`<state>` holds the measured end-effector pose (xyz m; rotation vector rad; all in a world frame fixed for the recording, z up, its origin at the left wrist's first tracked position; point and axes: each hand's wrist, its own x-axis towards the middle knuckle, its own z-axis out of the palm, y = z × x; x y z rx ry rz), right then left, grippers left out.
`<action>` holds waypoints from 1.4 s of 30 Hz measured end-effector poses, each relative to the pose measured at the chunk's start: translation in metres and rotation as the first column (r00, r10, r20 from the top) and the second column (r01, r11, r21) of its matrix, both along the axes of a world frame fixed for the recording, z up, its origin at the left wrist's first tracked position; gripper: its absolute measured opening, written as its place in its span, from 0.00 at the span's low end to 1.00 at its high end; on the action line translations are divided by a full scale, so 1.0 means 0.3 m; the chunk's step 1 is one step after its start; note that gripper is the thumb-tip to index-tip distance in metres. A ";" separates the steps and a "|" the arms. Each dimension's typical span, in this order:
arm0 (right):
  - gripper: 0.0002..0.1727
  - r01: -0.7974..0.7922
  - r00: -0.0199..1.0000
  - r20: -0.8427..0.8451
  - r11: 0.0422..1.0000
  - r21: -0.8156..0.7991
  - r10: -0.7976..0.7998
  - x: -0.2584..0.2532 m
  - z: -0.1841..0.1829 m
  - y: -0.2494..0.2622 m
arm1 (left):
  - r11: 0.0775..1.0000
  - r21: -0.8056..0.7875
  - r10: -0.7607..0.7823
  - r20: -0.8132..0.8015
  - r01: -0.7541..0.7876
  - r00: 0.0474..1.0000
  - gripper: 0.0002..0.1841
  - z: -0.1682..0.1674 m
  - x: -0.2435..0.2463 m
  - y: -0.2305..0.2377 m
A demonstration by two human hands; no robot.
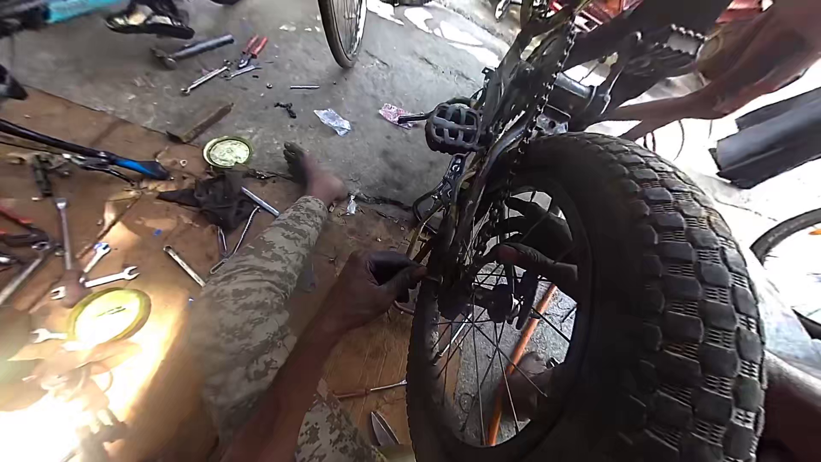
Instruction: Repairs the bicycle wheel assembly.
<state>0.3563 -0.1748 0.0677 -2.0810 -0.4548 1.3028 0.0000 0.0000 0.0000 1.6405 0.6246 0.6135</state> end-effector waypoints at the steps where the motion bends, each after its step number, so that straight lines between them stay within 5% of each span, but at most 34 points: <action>1: 0.15 -0.191 0.982 0.028 0.980 0.058 0.189 0.006 -0.002 -0.003 | 1.000 0.017 -0.004 -0.015 0.004 1.000 0.09 0.003 -0.008 -0.003; 3: 0.13 -0.366 0.930 0.049 0.904 0.221 0.365 0.002 -0.027 0.003 | 1.000 0.012 -0.003 -0.012 0.003 1.000 0.08 0.007 -0.011 -0.006; 6: 0.13 -0.383 0.912 0.021 0.830 0.405 0.410 -0.013 -0.072 0.036 | 0.999 -0.032 0.008 -0.007 -0.008 1.000 0.08 0.008 -0.002 -0.003; 11: 0.04 -0.725 0.664 0.445 0.663 0.186 0.601 -0.033 -0.119 0.160 | 0.997 -0.074 -0.013 0.086 0.019 0.996 0.10 -0.005 0.009 0.007; 16: 0.12 -0.847 0.466 0.662 0.513 0.142 0.587 -0.074 -0.155 0.244 | 0.996 -0.068 -0.052 0.115 0.060 0.992 0.17 -0.030 -0.003 0.020; 20: 0.12 -0.866 0.449 0.720 0.455 0.206 0.528 -0.098 -0.155 0.282 | 0.997 -0.071 -0.035 0.094 0.042 0.995 0.14 -0.046 -0.004 0.020; 24: 0.12 -0.902 0.419 0.780 0.315 0.297 0.465 -0.100 -0.148 0.286 | 0.993 0.115 0.005 0.015 -0.007 1.000 0.12 -0.060 0.015 0.007; 26: 0.10 -0.906 0.374 0.770 0.382 0.183 0.517 -0.154 -0.037 0.258 | 0.971 0.238 0.038 -0.041 -0.028 0.998 0.15 -0.053 0.027 -0.001; 27: 0.11 -0.861 0.351 0.594 0.498 -0.099 0.724 -0.216 0.103 0.260 | 0.960 0.277 0.061 -0.048 -0.046 0.997 0.16 -0.052 0.034 -0.003; 28: 0.09 -0.871 0.457 0.733 0.421 0.253 0.504 -0.154 -0.038 0.250 | 0.949 0.308 0.087 -0.042 -0.070 0.995 0.18 -0.051 0.043 -0.006; 29: 0.08 -0.835 0.544 0.709 0.375 0.402 0.449 -0.120 -0.116 0.261 | 0.939 0.330 0.114 -0.032 -0.097 0.993 0.19 -0.049 0.052 -0.011; 33: 0.05 -0.793 0.577 0.613 0.549 0.264 0.539 -0.100 -0.137 0.269 | 0.934 0.334 0.141 -0.020 -0.126 0.990 0.20 -0.037 0.066 -0.019; 36: 0.03 -0.832 0.534 0.688 0.451 0.323 0.492 -0.102 -0.134 0.258 | 0.923 0.364 0.157 -0.057 -0.125 0.986 0.20 -0.045 0.070 -0.023; 38: 0.03 -0.837 0.545 0.720 0.331 0.436 0.430 -0.160 -0.027 0.228 | 0.905 0.409 0.160 -0.067 -0.119 0.985 0.19 -0.056 0.071 -0.019; 40: 0.06 -0.837 0.537 0.629 0.445 0.318 0.562 -0.260 0.203 0.181 | 0.894 0.438 0.140 -0.074 -0.094 0.987 0.17 -0.064 0.064 -0.012; 42: 0.08 -0.818 0.572 0.585 0.455 0.353 0.574 -0.268 0.231 0.180 | 0.912 0.407 0.087 -0.064 -0.053 0.994 0.17 -0.071 0.055 -0.003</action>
